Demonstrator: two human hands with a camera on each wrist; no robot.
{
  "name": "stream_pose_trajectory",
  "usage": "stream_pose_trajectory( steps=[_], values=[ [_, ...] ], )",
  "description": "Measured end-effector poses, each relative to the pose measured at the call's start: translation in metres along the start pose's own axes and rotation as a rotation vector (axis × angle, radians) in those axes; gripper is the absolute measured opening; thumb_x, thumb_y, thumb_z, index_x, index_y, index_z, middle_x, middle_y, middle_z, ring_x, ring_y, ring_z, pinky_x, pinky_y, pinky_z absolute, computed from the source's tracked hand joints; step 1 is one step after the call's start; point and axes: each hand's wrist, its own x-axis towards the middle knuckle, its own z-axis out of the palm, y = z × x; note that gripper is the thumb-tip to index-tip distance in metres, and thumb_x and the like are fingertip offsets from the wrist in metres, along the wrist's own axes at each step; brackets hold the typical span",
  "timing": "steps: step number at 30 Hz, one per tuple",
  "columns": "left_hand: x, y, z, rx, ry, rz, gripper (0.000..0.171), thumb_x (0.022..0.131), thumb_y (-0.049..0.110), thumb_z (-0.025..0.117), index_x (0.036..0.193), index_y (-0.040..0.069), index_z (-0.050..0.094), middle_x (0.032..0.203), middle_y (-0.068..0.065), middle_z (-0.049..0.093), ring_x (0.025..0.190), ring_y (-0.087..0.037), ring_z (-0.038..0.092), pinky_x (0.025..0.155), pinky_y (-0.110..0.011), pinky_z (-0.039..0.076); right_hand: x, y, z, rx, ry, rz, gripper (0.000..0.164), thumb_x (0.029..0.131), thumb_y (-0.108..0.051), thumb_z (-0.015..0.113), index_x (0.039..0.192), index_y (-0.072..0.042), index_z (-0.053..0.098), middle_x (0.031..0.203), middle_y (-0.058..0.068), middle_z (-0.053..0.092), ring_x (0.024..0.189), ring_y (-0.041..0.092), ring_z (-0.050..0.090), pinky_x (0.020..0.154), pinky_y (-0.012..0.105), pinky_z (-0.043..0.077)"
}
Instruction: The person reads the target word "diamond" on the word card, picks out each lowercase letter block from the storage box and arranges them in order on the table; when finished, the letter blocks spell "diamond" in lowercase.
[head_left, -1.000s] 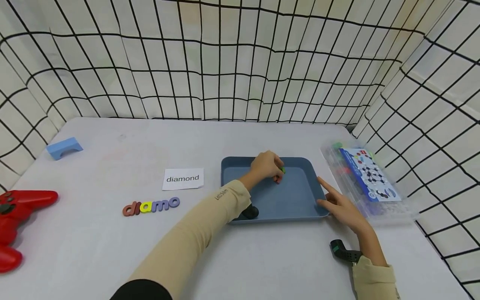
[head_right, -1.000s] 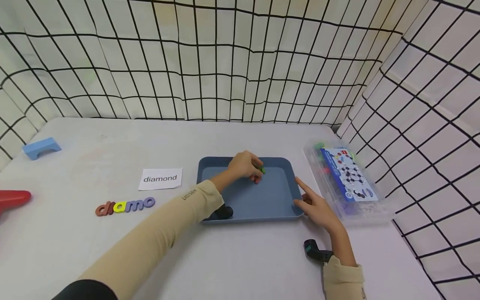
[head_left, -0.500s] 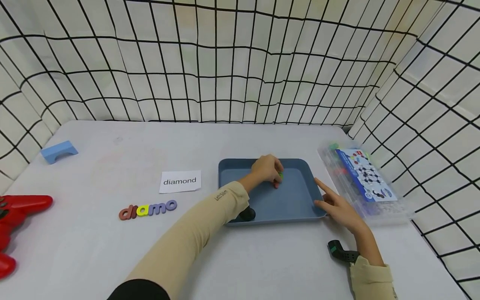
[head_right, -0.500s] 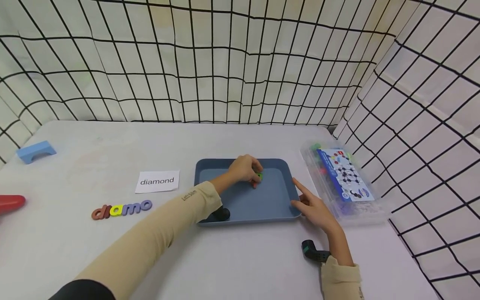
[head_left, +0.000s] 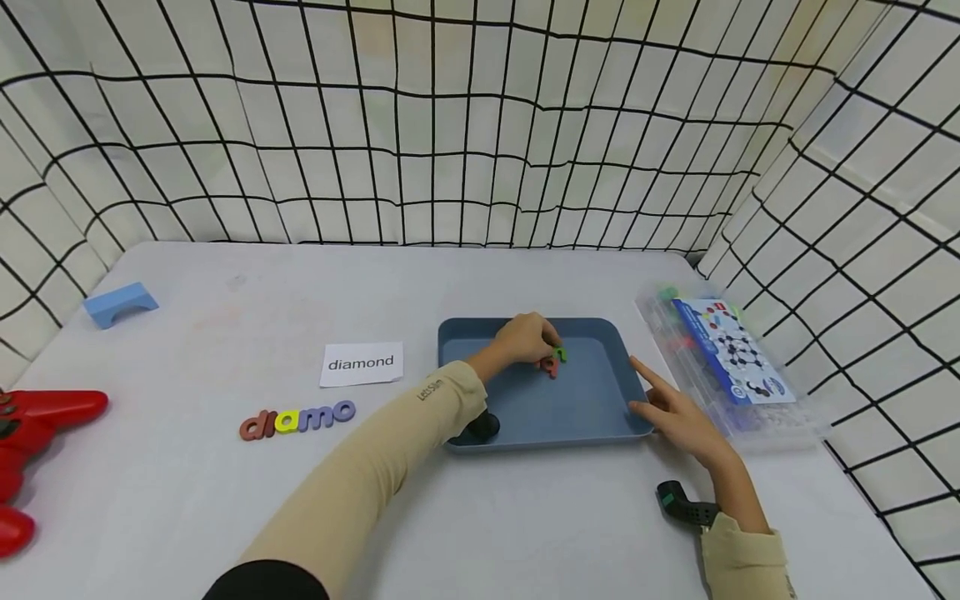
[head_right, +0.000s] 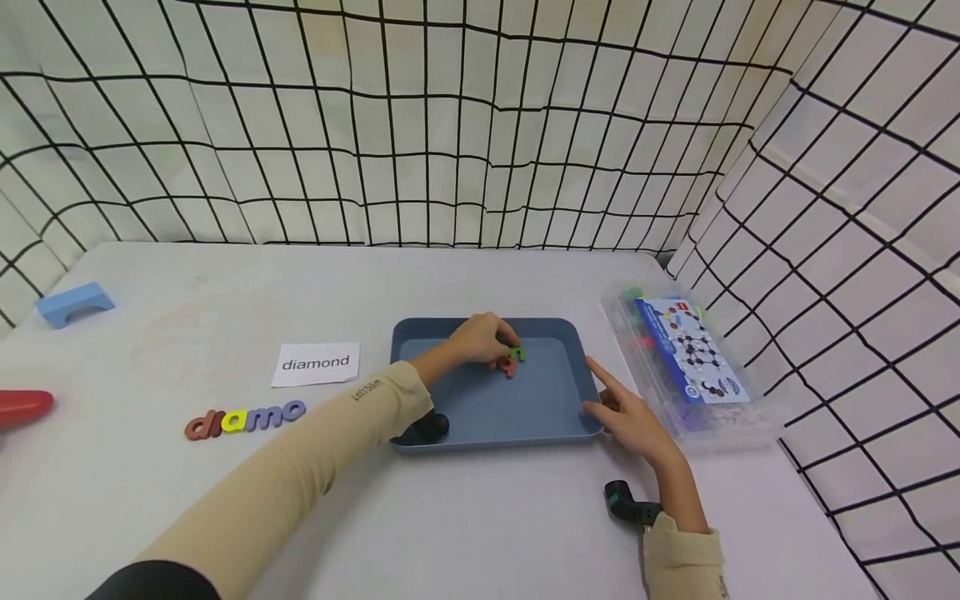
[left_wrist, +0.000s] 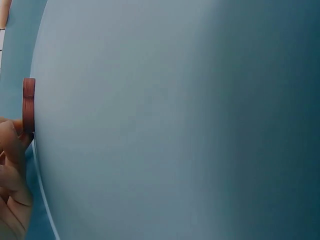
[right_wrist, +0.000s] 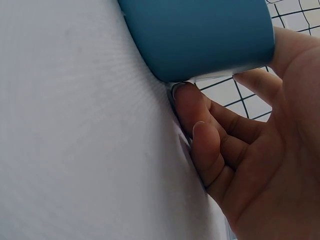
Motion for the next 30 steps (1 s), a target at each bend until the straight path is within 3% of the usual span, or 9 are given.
stream_pose_trajectory(
  steps=[8, 15, 19, 25, 30],
  values=[
    [0.001, 0.007, 0.002, 0.038, -0.024, -0.029, 0.029, 0.087, 0.021, 0.070, 0.115, 0.012, 0.070, 0.101, -0.001, 0.069, 0.054, -0.005, 0.058, 0.053, -0.021, 0.045, -0.003, -0.002, -0.001, -0.001, 0.004, 0.002, 0.066, 0.096, -0.020, 0.058, 0.152, -0.023, 0.024, 0.078, 0.009, 0.053, 0.059, 0.015, 0.043, 0.053, 0.028, 0.038],
    [0.001, 0.008, 0.001, 0.090, -0.001, 0.018, 0.022, 0.093, 0.018, 0.063, 0.111, 0.011, 0.072, 0.100, -0.003, 0.070, 0.054, -0.006, 0.059, 0.051, -0.020, 0.045, 0.000, 0.000, 0.000, -0.007, 0.002, -0.001, 0.066, 0.096, -0.020, 0.058, 0.152, -0.023, 0.024, 0.079, 0.010, 0.053, 0.059, 0.015, 0.043, 0.053, 0.028, 0.038],
    [0.002, 0.007, -0.001, 0.115, -0.003, 0.007, 0.021, 0.093, 0.017, 0.062, 0.110, 0.012, 0.072, 0.100, -0.001, 0.070, 0.052, -0.005, 0.057, 0.049, -0.019, 0.043, 0.001, -0.002, 0.000, -0.025, 0.002, 0.005, 0.066, 0.096, -0.019, 0.057, 0.152, -0.022, 0.023, 0.077, 0.009, 0.052, 0.058, 0.014, 0.041, 0.052, 0.028, 0.037],
    [0.002, 0.006, -0.002, 0.127, 0.000, 0.014, 0.018, 0.091, 0.020, 0.066, 0.106, 0.013, 0.074, 0.094, 0.000, 0.071, 0.053, -0.005, 0.058, 0.049, -0.019, 0.044, -0.007, -0.025, -0.001, -0.026, 0.001, -0.004, 0.064, 0.096, -0.013, 0.056, 0.151, -0.011, 0.024, 0.076, 0.013, 0.051, 0.057, 0.014, 0.041, 0.052, 0.028, 0.037],
    [0.002, 0.005, -0.003, 0.169, 0.028, 0.018, 0.019, 0.091, 0.017, 0.065, 0.108, 0.016, 0.073, 0.101, 0.002, 0.069, 0.061, -0.006, 0.058, 0.050, -0.020, 0.043, -0.011, -0.041, -0.002, -0.020, -0.006, -0.008, 0.062, 0.096, -0.011, 0.056, 0.150, -0.006, 0.025, 0.077, 0.014, 0.052, 0.058, 0.014, 0.042, 0.053, 0.027, 0.038]
  ],
)
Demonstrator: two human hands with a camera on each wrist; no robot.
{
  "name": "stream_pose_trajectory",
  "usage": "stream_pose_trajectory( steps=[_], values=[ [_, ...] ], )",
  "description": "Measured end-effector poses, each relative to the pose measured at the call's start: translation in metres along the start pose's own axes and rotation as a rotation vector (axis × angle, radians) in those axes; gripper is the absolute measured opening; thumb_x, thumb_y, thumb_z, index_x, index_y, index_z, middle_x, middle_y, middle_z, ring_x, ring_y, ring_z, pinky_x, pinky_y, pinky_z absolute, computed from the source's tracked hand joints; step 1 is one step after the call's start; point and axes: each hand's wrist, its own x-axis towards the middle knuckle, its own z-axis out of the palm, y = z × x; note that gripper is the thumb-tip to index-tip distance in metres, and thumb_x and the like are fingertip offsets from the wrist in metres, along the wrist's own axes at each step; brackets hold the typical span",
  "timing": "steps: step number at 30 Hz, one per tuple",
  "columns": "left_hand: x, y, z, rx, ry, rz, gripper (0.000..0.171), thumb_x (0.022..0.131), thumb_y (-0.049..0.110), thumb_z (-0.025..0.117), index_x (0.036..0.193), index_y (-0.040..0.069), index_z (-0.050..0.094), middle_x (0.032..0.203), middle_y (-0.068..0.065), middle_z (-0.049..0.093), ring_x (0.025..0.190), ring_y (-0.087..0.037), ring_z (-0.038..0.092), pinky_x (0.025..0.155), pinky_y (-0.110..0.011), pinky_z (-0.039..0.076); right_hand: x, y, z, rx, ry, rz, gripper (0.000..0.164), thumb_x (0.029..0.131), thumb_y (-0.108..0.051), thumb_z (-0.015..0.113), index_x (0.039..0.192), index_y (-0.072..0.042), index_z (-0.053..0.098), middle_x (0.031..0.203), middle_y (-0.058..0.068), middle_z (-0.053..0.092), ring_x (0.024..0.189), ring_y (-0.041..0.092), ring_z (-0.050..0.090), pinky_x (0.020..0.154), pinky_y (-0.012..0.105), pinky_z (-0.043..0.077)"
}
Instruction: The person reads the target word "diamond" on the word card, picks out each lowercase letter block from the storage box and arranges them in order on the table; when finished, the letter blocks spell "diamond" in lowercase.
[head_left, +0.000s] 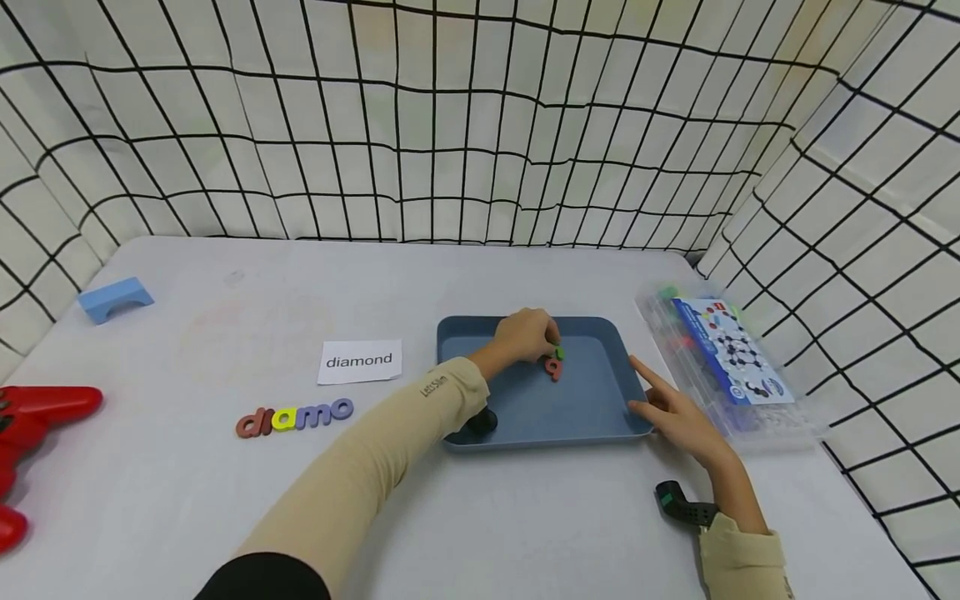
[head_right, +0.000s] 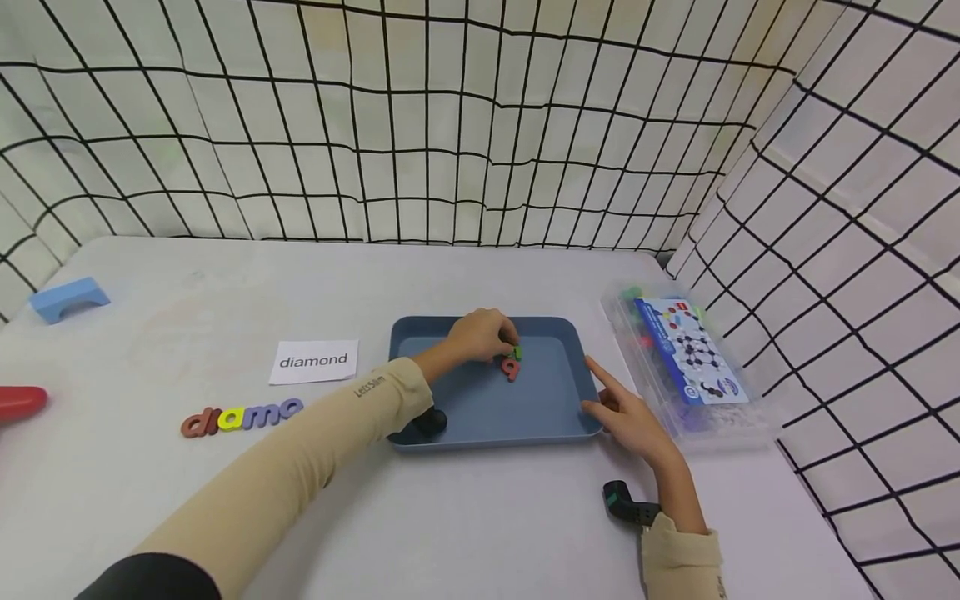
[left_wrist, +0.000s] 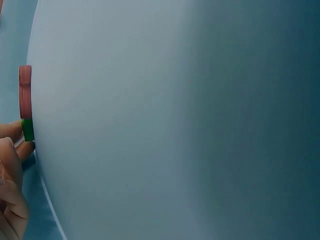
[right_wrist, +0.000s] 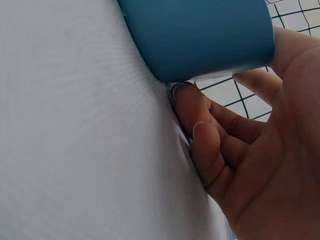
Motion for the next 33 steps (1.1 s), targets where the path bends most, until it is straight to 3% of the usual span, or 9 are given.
stream_pose_trajectory(
  steps=[4, 11, 18, 27, 33],
  values=[
    [-0.001, -0.003, -0.001, 0.011, 0.011, 0.004, 0.019, 0.093, 0.018, 0.063, 0.109, 0.018, 0.073, 0.104, 0.004, 0.068, 0.063, -0.008, 0.057, 0.049, -0.021, 0.040, 0.000, 0.000, 0.001, 0.004, 0.001, -0.002, 0.063, 0.096, -0.011, 0.055, 0.150, -0.006, 0.025, 0.076, 0.014, 0.051, 0.057, 0.014, 0.041, 0.052, 0.027, 0.037],
    [-0.001, -0.004, -0.003, -0.010, -0.011, -0.012, 0.024, 0.086, 0.023, 0.072, 0.109, 0.018, 0.073, 0.102, 0.004, 0.069, 0.067, -0.007, 0.058, 0.053, -0.020, 0.044, 0.000, 0.001, 0.000, 0.004, 0.002, -0.002, 0.063, 0.096, -0.012, 0.056, 0.150, -0.007, 0.025, 0.077, 0.012, 0.051, 0.059, 0.013, 0.040, 0.053, 0.027, 0.037],
    [-0.001, -0.005, -0.002, 0.024, 0.007, -0.010, 0.024, 0.085, 0.020, 0.073, 0.110, 0.018, 0.073, 0.105, 0.003, 0.068, 0.084, -0.012, 0.062, 0.060, -0.023, 0.046, 0.000, 0.001, 0.001, 0.002, 0.005, -0.003, 0.063, 0.096, -0.011, 0.056, 0.150, -0.007, 0.025, 0.076, 0.013, 0.050, 0.059, 0.014, 0.040, 0.054, 0.027, 0.036],
    [-0.008, -0.005, -0.007, -0.013, 0.035, 0.020, 0.022, 0.086, 0.019, 0.072, 0.107, 0.014, 0.074, 0.102, 0.001, 0.069, 0.082, -0.013, 0.062, 0.061, -0.023, 0.047, 0.009, 0.033, 0.002, -0.028, 0.009, -0.005, 0.065, 0.096, -0.013, 0.055, 0.152, -0.013, 0.022, 0.075, 0.011, 0.050, 0.058, 0.014, 0.039, 0.052, 0.028, 0.036],
    [-0.014, -0.005, -0.020, -0.072, 0.043, 0.074, 0.022, 0.084, 0.017, 0.074, 0.105, 0.010, 0.074, 0.099, 0.000, 0.070, 0.082, -0.012, 0.063, 0.063, -0.022, 0.048, 0.010, 0.038, 0.002, -0.018, 0.008, -0.005, 0.066, 0.096, -0.016, 0.056, 0.152, -0.015, 0.021, 0.075, 0.010, 0.051, 0.059, 0.015, 0.041, 0.053, 0.028, 0.037]
  ],
)
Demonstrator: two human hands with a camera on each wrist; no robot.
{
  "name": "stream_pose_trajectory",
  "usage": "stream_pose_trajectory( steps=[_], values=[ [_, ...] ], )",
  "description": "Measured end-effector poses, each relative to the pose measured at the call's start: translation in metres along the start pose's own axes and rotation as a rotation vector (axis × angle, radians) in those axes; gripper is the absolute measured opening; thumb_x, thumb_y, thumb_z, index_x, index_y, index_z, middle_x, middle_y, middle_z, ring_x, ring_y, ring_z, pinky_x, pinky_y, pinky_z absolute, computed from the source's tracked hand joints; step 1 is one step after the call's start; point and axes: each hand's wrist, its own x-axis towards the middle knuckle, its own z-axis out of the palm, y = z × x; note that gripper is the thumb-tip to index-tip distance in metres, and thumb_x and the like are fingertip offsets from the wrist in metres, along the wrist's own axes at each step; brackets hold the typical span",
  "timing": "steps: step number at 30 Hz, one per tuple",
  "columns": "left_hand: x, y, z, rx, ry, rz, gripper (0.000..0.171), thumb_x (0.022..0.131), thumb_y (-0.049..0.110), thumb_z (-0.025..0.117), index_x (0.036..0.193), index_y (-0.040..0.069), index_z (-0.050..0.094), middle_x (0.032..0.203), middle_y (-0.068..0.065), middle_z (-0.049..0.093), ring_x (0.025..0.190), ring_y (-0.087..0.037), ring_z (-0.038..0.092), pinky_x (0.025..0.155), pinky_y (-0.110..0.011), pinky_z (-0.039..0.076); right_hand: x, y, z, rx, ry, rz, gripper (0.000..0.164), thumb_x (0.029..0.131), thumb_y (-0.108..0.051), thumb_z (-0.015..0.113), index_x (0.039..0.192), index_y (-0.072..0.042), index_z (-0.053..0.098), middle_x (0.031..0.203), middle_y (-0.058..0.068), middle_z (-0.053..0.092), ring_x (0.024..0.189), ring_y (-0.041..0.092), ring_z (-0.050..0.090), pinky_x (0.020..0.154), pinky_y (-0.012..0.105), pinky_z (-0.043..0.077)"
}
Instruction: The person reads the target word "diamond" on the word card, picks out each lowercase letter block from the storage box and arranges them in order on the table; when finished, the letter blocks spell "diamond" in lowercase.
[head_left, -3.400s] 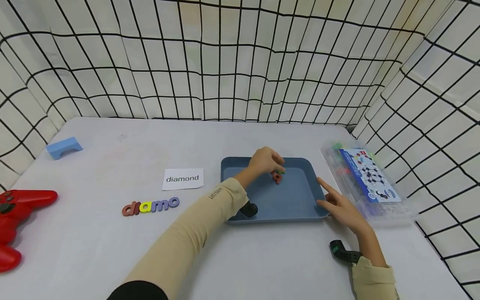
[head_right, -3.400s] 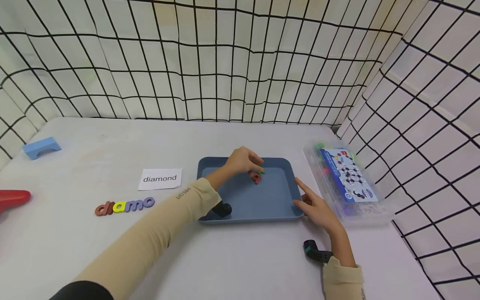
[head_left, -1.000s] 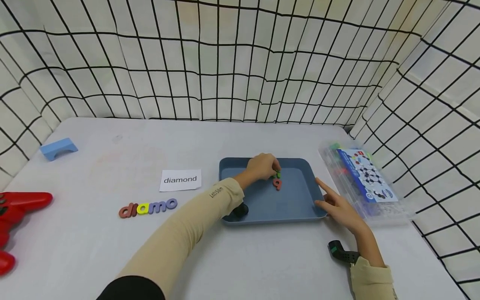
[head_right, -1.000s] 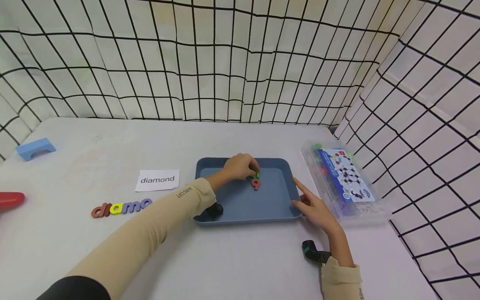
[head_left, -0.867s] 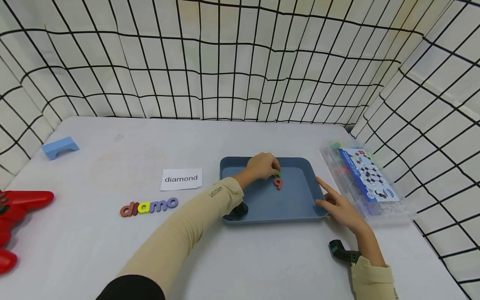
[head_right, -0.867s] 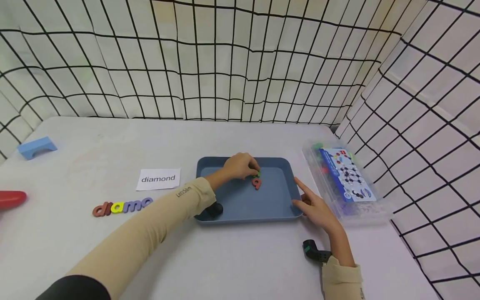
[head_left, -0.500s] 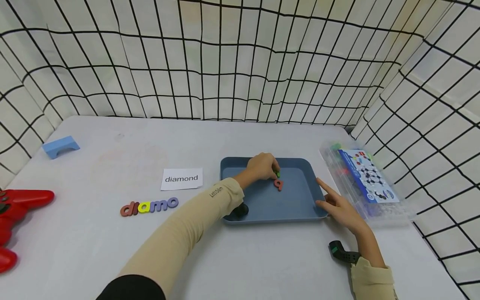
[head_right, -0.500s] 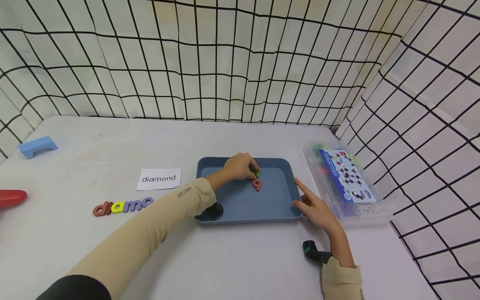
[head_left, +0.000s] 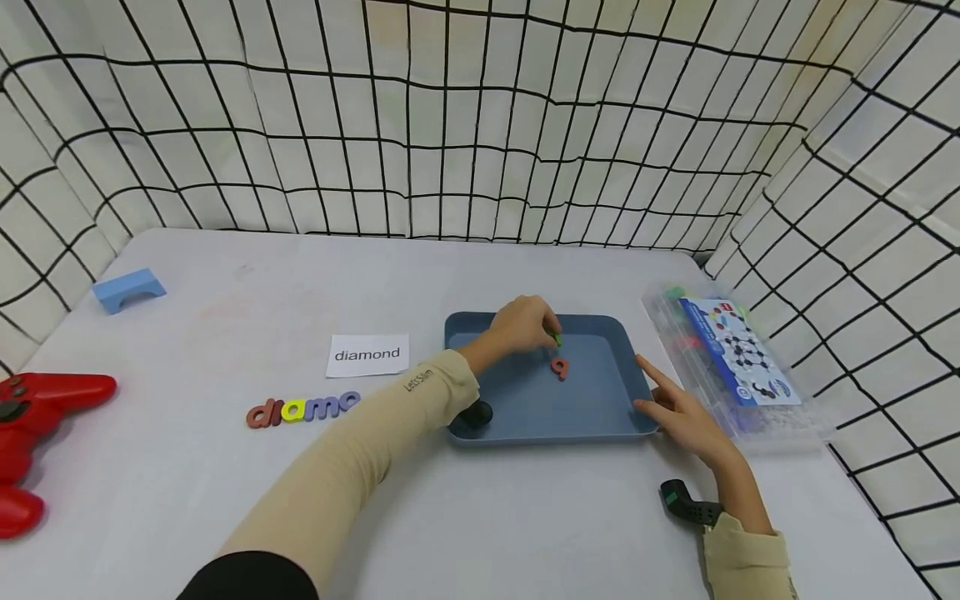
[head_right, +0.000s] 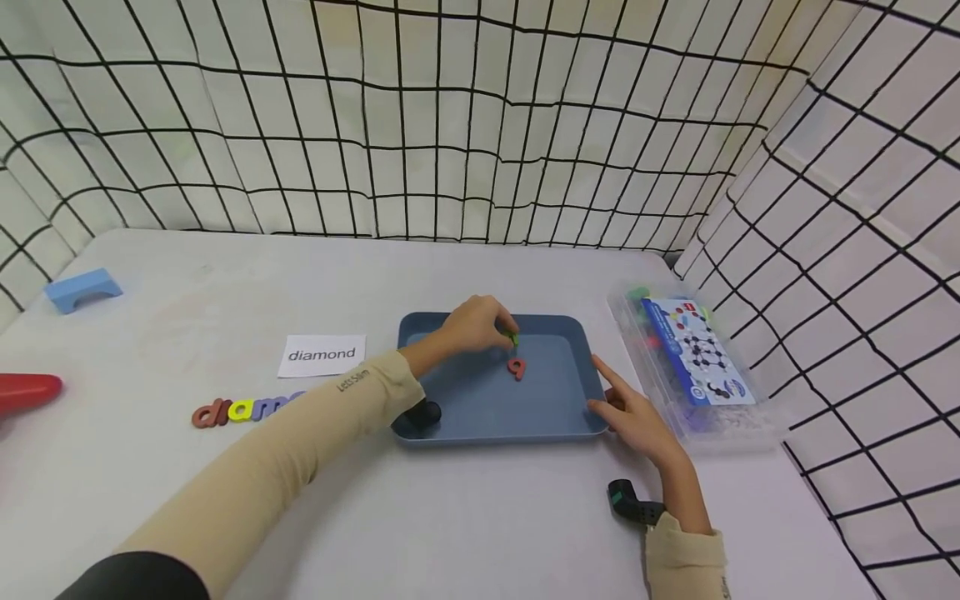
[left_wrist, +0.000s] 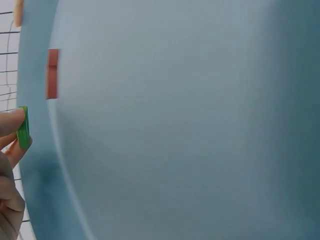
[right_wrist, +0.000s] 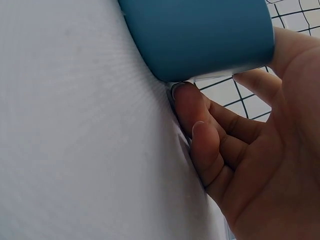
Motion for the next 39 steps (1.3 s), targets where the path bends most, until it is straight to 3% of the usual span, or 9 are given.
stream_pose_trajectory(
  steps=[8, 15, 18, 21, 25, 27, 31, 34, 39],
  values=[
    [-0.028, 0.009, -0.032, -0.016, 0.001, 0.076, 0.022, 0.083, 0.019, 0.075, 0.103, 0.011, 0.074, 0.104, 0.001, 0.069, 0.090, -0.013, 0.062, 0.066, -0.024, 0.048, -0.003, -0.004, 0.001, 0.037, -0.017, 0.012, 0.067, 0.097, -0.023, 0.057, 0.153, -0.025, 0.020, 0.077, 0.011, 0.050, 0.059, 0.016, 0.041, 0.052, 0.029, 0.038],
    [-0.075, 0.005, -0.066, -0.049, -0.012, 0.105, 0.022, 0.081, 0.022, 0.077, 0.101, 0.013, 0.076, 0.106, 0.002, 0.068, 0.108, -0.017, 0.057, 0.073, -0.026, 0.045, -0.003, -0.005, -0.002, 0.028, -0.031, 0.012, 0.068, 0.097, -0.022, 0.056, 0.153, -0.025, 0.017, 0.079, 0.011, 0.051, 0.062, 0.017, 0.043, 0.055, 0.029, 0.040],
    [-0.099, -0.006, -0.076, -0.064, -0.017, 0.097, 0.021, 0.080, 0.022, 0.078, 0.099, 0.013, 0.076, 0.101, 0.004, 0.069, 0.106, -0.016, 0.056, 0.075, -0.028, 0.045, -0.002, -0.005, -0.003, 0.025, -0.030, -0.001, 0.068, 0.097, -0.022, 0.055, 0.153, -0.024, 0.017, 0.077, 0.010, 0.051, 0.059, 0.016, 0.042, 0.053, 0.029, 0.037],
    [-0.123, -0.022, -0.082, -0.086, -0.019, 0.055, 0.020, 0.078, 0.022, 0.079, 0.096, 0.014, 0.077, 0.099, 0.004, 0.070, 0.081, -0.013, 0.056, 0.062, -0.027, 0.041, -0.002, -0.004, -0.002, 0.020, -0.027, -0.015, 0.067, 0.097, -0.022, 0.055, 0.153, -0.023, 0.018, 0.078, 0.010, 0.052, 0.060, 0.016, 0.042, 0.053, 0.029, 0.037],
    [-0.151, -0.047, -0.087, -0.088, -0.020, -0.025, 0.020, 0.077, 0.020, 0.080, 0.095, 0.012, 0.077, 0.097, 0.001, 0.070, 0.057, -0.013, 0.040, 0.050, -0.027, 0.030, -0.002, -0.003, -0.002, 0.018, -0.025, -0.027, 0.067, 0.097, -0.022, 0.055, 0.153, -0.022, 0.018, 0.080, 0.010, 0.054, 0.061, 0.016, 0.044, 0.054, 0.029, 0.038],
    [-0.163, -0.060, -0.089, -0.082, -0.018, -0.063, 0.021, 0.076, 0.020, 0.080, 0.095, 0.012, 0.077, 0.093, 0.001, 0.071, 0.057, -0.012, 0.036, 0.049, -0.027, 0.028, -0.002, -0.003, -0.003, 0.014, -0.024, -0.025, 0.067, 0.097, -0.023, 0.055, 0.153, -0.023, 0.018, 0.079, 0.010, 0.054, 0.061, 0.016, 0.044, 0.054, 0.029, 0.038],
    [-0.180, -0.083, -0.089, -0.074, -0.015, -0.122, 0.022, 0.076, 0.021, 0.080, 0.096, 0.013, 0.077, 0.074, 0.003, 0.068, 0.055, -0.012, 0.030, 0.050, -0.027, 0.025, -0.003, -0.004, -0.004, 0.015, -0.024, -0.009, 0.067, 0.098, -0.024, 0.055, 0.153, -0.023, 0.018, 0.078, 0.011, 0.051, 0.061, 0.015, 0.042, 0.054, 0.030, 0.037],
    [-0.190, -0.094, -0.088, -0.068, -0.016, -0.157, 0.021, 0.076, 0.021, 0.080, 0.096, 0.015, 0.077, 0.056, 0.004, 0.056, 0.050, -0.011, 0.030, 0.048, -0.026, 0.026, -0.002, -0.004, -0.004, 0.019, -0.028, -0.002, 0.067, 0.098, -0.025, 0.055, 0.153, -0.023, 0.018, 0.078, 0.011, 0.050, 0.060, 0.015, 0.041, 0.054, 0.030, 0.037],
    [-0.202, -0.105, -0.086, -0.063, -0.026, -0.190, 0.021, 0.073, 0.019, 0.082, 0.093, 0.016, 0.078, 0.049, 0.002, 0.049, 0.048, -0.010, 0.037, 0.046, -0.024, 0.029, -0.003, -0.004, -0.002, 0.012, -0.031, 0.009, 0.067, 0.097, -0.026, 0.055, 0.153, -0.023, 0.018, 0.078, 0.011, 0.049, 0.062, 0.015, 0.041, 0.055, 0.030, 0.037]
  ],
)
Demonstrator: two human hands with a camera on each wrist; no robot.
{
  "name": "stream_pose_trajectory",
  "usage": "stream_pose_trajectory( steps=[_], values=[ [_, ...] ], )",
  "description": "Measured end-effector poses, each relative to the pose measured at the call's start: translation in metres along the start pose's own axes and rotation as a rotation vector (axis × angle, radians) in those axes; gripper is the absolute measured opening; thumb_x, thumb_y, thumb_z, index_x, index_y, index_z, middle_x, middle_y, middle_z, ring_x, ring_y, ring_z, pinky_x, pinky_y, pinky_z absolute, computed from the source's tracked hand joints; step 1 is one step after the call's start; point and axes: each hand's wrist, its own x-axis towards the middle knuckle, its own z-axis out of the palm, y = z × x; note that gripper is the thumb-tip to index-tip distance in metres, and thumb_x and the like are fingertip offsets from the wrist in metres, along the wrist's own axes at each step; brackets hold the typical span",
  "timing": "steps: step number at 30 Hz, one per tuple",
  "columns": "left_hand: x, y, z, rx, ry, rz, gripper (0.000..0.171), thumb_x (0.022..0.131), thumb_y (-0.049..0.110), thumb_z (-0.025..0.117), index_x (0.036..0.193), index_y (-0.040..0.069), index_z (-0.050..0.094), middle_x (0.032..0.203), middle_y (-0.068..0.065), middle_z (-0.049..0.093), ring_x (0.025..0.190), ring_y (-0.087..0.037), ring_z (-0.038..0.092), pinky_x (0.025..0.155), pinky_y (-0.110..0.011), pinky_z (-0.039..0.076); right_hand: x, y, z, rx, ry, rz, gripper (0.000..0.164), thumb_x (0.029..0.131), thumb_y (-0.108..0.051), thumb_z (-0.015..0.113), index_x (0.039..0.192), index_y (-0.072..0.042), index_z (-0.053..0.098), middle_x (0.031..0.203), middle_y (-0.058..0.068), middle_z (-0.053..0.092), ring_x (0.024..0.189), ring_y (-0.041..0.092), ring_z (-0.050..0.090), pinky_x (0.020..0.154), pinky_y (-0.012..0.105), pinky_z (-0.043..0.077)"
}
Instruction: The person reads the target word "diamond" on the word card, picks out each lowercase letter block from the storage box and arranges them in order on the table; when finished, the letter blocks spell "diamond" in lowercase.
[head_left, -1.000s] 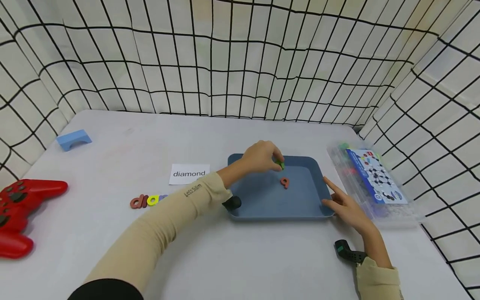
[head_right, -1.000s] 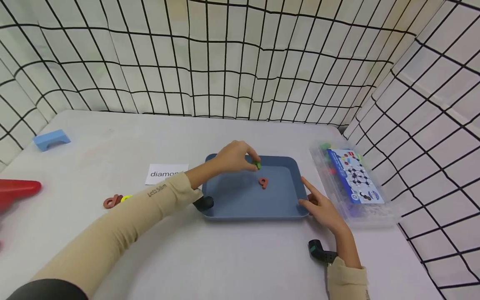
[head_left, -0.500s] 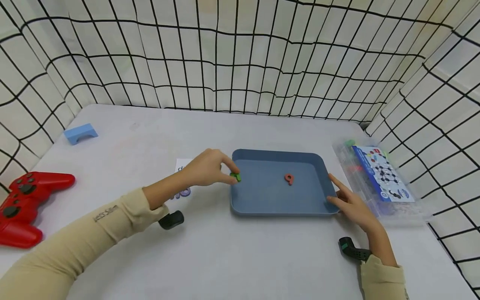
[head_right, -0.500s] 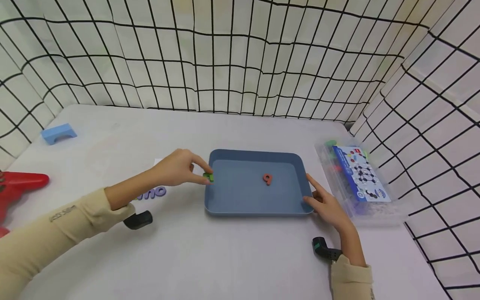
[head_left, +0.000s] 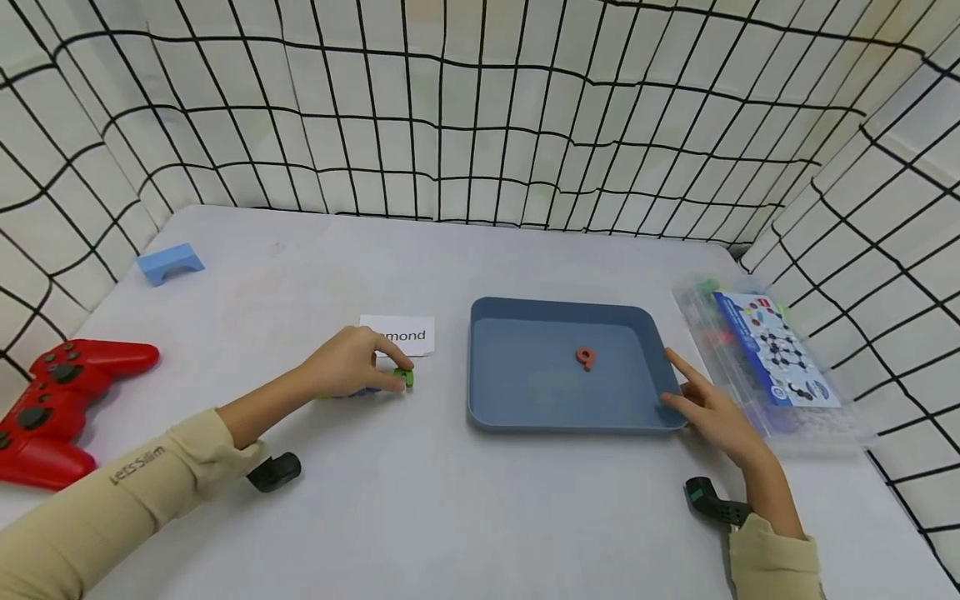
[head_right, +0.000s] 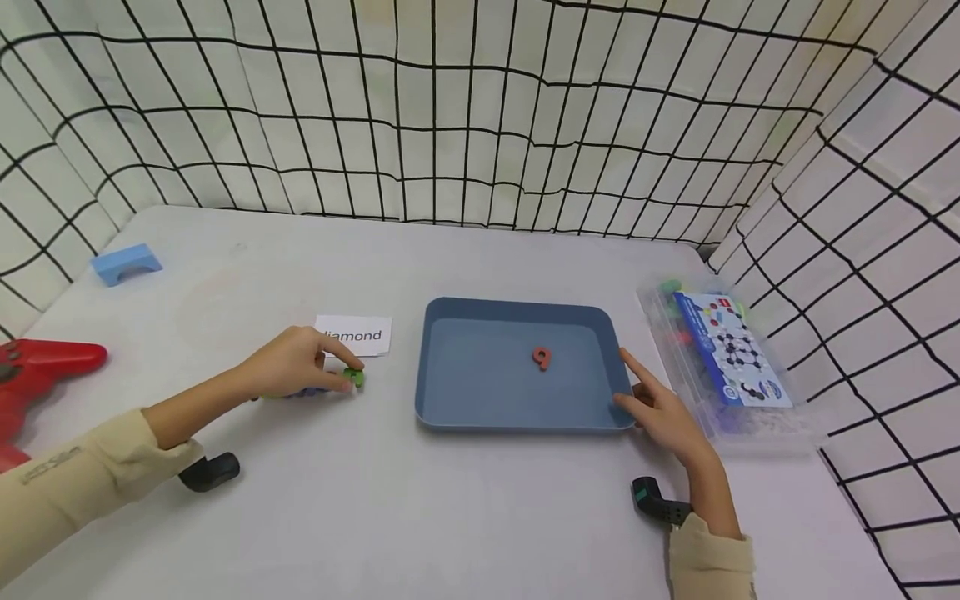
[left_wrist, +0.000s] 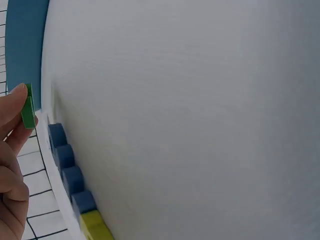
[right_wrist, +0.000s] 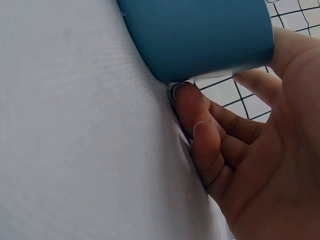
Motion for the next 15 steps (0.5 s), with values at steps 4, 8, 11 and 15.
stream_pose_trajectory(
  steps=[4, 8, 11, 15],
  values=[
    [-0.0004, -0.0041, 0.0020, -0.004, -0.011, 0.009, 0.021, 0.071, 0.017, 0.083, 0.092, 0.015, 0.078, 0.053, 0.004, 0.052, 0.051, -0.010, 0.037, 0.048, -0.024, 0.030, -0.0025, 0.0008, -0.0004, -0.015, -0.004, 0.006, 0.068, 0.098, -0.027, 0.054, 0.153, -0.023, 0.015, 0.113, 0.027, 0.054, 0.097, 0.031, 0.053, 0.074, 0.039, 0.042],
    [0.0016, -0.0060, 0.0045, -0.008, -0.018, 0.015, 0.021, 0.071, 0.014, 0.082, 0.092, 0.015, 0.078, 0.050, 0.006, 0.050, 0.050, -0.010, 0.033, 0.048, -0.023, 0.027, -0.0028, 0.0013, -0.0003, 0.002, -0.004, 0.004, 0.068, 0.098, -0.026, 0.054, 0.153, -0.023, 0.016, 0.101, 0.023, 0.055, 0.088, 0.026, 0.054, 0.069, 0.037, 0.042],
    [0.0024, -0.0070, 0.0052, 0.002, -0.014, 0.019, 0.021, 0.071, 0.013, 0.082, 0.091, 0.014, 0.078, 0.058, 0.005, 0.060, 0.057, -0.011, 0.039, 0.050, -0.024, 0.027, -0.0019, 0.0008, 0.0001, -0.001, 0.002, 0.005, 0.067, 0.098, -0.026, 0.055, 0.153, -0.025, 0.017, 0.075, 0.010, 0.045, 0.066, 0.017, 0.040, 0.057, 0.032, 0.035],
    [0.0017, -0.0088, 0.0049, 0.026, -0.004, 0.023, 0.019, 0.070, 0.014, 0.083, 0.089, 0.014, 0.078, 0.088, 0.001, 0.070, 0.082, -0.018, 0.053, 0.058, -0.027, 0.034, -0.0009, 0.0003, 0.0003, -0.037, 0.003, 0.006, 0.066, 0.098, -0.028, 0.054, 0.153, -0.027, 0.017, 0.093, 0.016, 0.056, 0.084, 0.022, 0.046, 0.068, 0.034, 0.038]
  ],
)
